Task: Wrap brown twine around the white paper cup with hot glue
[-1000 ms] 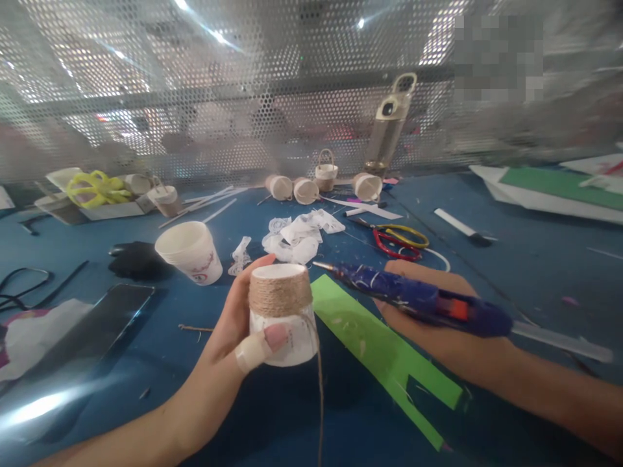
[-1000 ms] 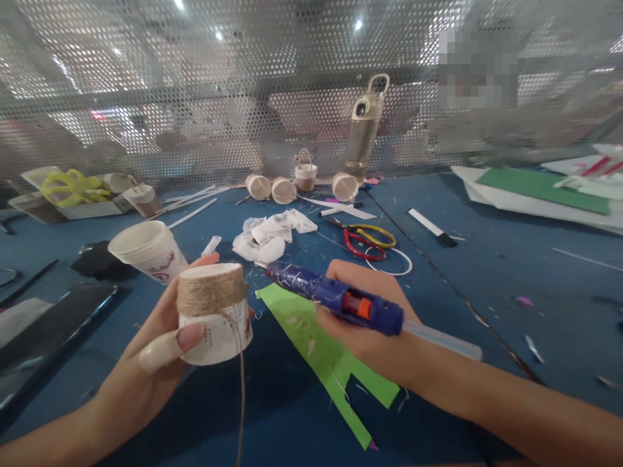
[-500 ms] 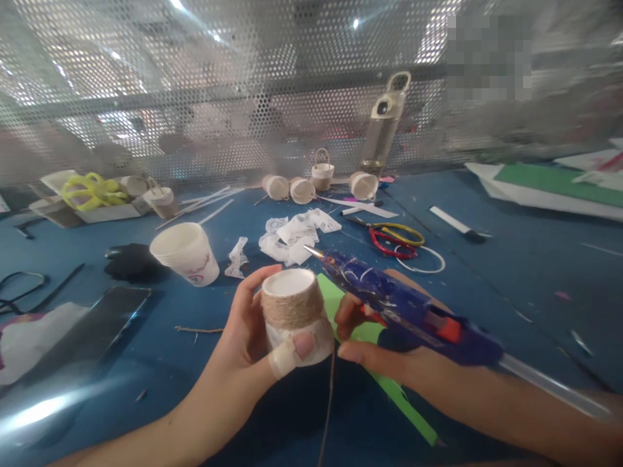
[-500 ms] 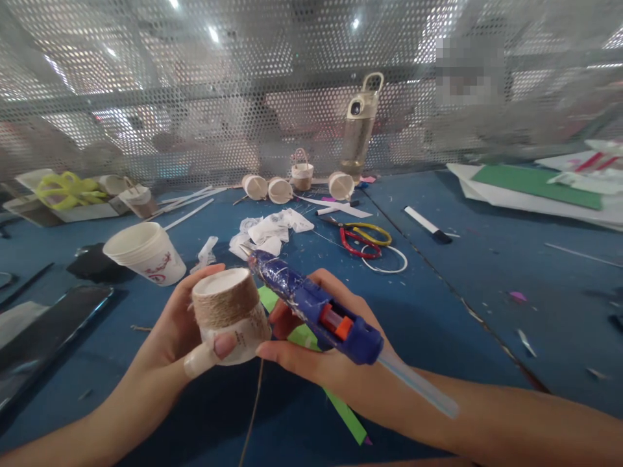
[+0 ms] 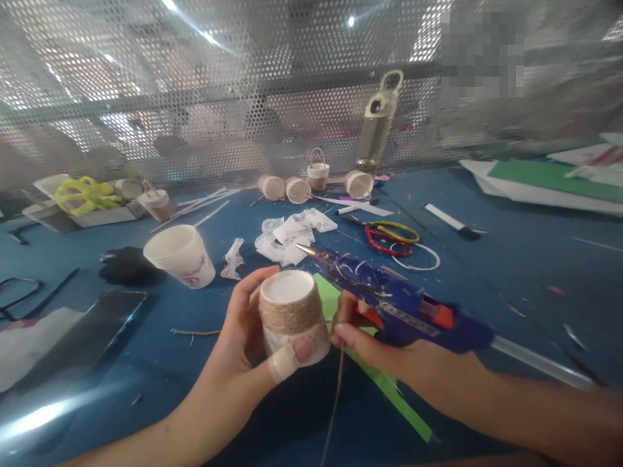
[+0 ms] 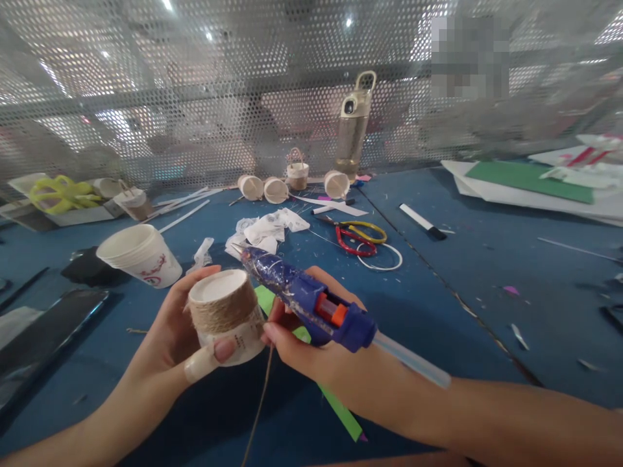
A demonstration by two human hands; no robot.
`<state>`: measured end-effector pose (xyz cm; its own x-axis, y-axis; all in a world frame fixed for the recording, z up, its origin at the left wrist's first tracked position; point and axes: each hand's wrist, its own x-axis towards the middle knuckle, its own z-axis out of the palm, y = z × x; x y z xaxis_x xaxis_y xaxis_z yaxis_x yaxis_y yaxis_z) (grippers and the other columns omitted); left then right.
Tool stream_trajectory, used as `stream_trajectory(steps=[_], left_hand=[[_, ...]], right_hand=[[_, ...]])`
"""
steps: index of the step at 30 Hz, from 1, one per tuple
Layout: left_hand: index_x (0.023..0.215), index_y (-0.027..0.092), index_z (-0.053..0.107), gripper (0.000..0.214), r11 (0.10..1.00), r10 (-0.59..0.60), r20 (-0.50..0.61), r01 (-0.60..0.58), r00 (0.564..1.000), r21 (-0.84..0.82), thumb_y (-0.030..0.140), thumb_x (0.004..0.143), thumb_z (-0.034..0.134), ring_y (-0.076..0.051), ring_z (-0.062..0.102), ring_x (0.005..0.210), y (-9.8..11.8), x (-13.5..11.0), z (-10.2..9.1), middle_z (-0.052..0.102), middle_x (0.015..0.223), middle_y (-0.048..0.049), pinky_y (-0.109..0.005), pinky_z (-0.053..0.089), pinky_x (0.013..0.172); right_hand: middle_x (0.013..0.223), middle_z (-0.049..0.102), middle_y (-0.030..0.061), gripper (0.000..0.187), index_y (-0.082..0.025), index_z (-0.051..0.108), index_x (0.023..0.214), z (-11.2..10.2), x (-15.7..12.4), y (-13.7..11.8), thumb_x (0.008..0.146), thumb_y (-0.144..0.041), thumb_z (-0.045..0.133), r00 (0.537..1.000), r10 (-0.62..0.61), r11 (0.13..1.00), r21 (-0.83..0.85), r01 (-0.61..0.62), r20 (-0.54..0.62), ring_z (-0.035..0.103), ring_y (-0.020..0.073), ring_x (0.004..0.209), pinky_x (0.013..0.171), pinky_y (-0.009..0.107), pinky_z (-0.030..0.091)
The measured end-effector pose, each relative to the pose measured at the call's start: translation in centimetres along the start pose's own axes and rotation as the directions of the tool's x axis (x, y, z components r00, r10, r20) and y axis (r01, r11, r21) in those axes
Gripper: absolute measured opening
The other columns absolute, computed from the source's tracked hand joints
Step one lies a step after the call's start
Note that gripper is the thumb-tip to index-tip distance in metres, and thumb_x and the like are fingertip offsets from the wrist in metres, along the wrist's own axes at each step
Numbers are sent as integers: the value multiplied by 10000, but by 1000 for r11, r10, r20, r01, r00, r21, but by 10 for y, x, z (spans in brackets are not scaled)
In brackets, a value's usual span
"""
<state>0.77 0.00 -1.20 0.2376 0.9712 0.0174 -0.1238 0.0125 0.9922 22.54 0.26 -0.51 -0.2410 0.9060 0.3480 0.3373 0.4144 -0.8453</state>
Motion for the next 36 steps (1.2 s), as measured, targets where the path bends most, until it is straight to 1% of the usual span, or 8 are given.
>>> stream_trajectory(steps=[5,7,11,13,19,25,31,36], left_hand=[[1337,422,557,622,1000,-3,-24,3,1000,-8,308,811,869,-256,662,1162,3,0,3,687,1281,-3,-334,549,962],[1324,423,574,605,1000,-10,-36,9,999,-25,310,809,871,-253,664,1159,4,0,4,689,1291,4,-329,551,957],[1338,432,571,620,999,-9,-4,9,1000,-38,297,812,870,-240,674,1151,2,2,-1,698,1284,6,-299,560,927],[1358,425,559,647,999,1,-1,-1,1000,-34,292,809,874,-241,683,1136,0,3,-4,701,1273,-7,-298,567,912],[1356,418,566,632,998,-11,21,12,1000,-55,286,817,871,-222,703,1100,-1,4,-5,710,1238,-10,-277,579,890],[1353,399,571,617,994,-73,56,77,996,-80,305,821,869,-231,704,1113,4,4,-2,725,1233,-16,-292,578,901],[1329,358,580,658,980,-157,-18,153,987,-127,365,757,906,-242,710,1074,10,3,6,748,1180,-27,-300,567,876],[1337,357,576,697,972,-194,11,194,981,-130,377,728,915,-250,713,1050,12,3,7,763,1160,-25,-316,552,878]], right_hand=[[690,716,-58,100,-294,626,763,-4,7,-9,811,-221,675,991,130,974,188,-123,-25,755,175,629,629,289,692],[638,673,-64,102,-290,630,743,-6,9,-12,808,-224,673,985,164,973,170,-155,-45,720,155,586,590,262,671],[584,591,-70,119,-271,656,744,-9,8,-11,849,-309,697,977,206,972,101,-210,49,665,127,554,537,218,625],[619,604,-71,142,-268,670,774,-10,6,-9,843,-368,743,973,227,966,118,-232,51,653,119,581,559,208,614],[745,679,-50,151,-281,654,746,-8,4,-8,812,-367,759,976,218,970,113,-217,6,685,146,676,662,250,640],[730,713,-53,105,-304,638,721,-8,8,-12,773,-351,717,969,240,967,107,-233,-60,738,199,692,680,305,675],[771,765,-64,85,-324,687,770,-11,6,-7,809,-399,694,970,238,971,34,-237,-43,770,208,770,749,310,667],[705,745,-57,166,-324,684,755,-16,7,-5,827,-472,702,976,217,975,-47,-216,0,750,208,715,762,330,656]])
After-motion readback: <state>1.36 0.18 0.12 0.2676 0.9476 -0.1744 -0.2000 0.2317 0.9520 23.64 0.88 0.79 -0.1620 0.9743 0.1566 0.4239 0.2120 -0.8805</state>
